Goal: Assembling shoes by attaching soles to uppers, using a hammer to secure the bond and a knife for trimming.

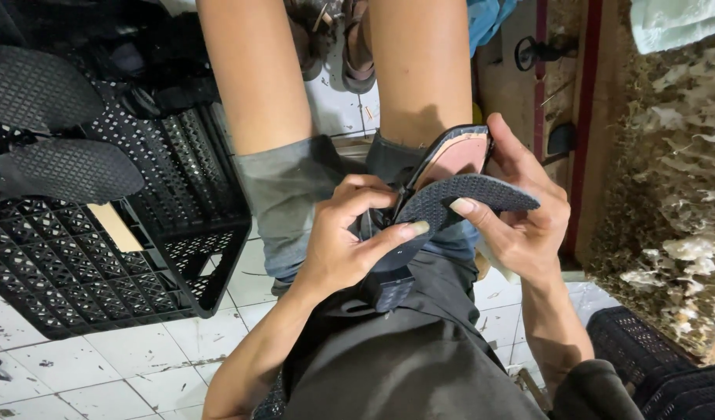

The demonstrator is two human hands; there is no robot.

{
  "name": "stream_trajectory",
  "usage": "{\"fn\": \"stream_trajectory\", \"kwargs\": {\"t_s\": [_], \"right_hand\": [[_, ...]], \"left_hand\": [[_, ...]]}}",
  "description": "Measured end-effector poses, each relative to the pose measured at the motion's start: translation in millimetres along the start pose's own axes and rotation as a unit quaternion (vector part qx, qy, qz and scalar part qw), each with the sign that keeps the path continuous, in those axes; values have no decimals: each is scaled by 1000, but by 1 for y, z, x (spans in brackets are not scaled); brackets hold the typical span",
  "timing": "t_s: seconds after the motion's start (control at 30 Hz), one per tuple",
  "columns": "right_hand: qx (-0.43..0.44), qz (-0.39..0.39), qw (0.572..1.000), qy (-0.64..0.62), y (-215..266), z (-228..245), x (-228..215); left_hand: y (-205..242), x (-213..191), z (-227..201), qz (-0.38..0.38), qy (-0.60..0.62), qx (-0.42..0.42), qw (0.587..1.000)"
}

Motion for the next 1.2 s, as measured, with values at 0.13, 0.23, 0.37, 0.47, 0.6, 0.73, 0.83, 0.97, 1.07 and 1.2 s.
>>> {"fn": "stream_trajectory", "kwargs": {"t_s": [0.13, 0.23, 0.37, 0.47, 0.6, 0.73, 0.83, 0.97, 1.07, 1.2], "right_hand": [[-7, 1, 1000, -2, 0, -1, -1], [-13, 8, 1000, 0, 1, 0, -2], [-15, 8, 1000, 18, -1, 3, -3], [-27, 4, 999, 37, -2, 5, -5], [-44, 20, 998, 31, -5, 8, -7], [-77, 26, 996, 47, -5, 10, -5], [-84, 38, 994, 67, -12, 18, -3], [-73, 44, 996, 35, -15, 20, -7], [-81, 50, 995, 36, -20, 28, -6], [-80, 39, 996, 26, -23, 31, -5]], "left_hand": [[1, 0, 0, -8, 23, 2, 1000], [0, 1, 0, -19, 25, 1, 1000], [0, 1, -4, -21, 22, 4, 1000], [0, 0, -12, -18, 1, 60, 998], [3, -3, -17, -27, -6, 81, 996], [2, -16, -21, -44, -51, 67, 995], [-1, -18, -24, -21, -51, 127, 990], [5, -23, -19, -44, -26, 103, 993], [5, -24, -23, -32, -5, 106, 994], [5, -26, -31, -44, 5, 129, 991]]}}
Point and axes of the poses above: each hand's wrist, its own y-axis away from the middle knuckle, its own x-axis out of the palm, z = x × y, the point moved 5 cm from there along -y, towards the middle knuckle, and after that the axes turned 10 degrees about z, right-handed, at the moved point
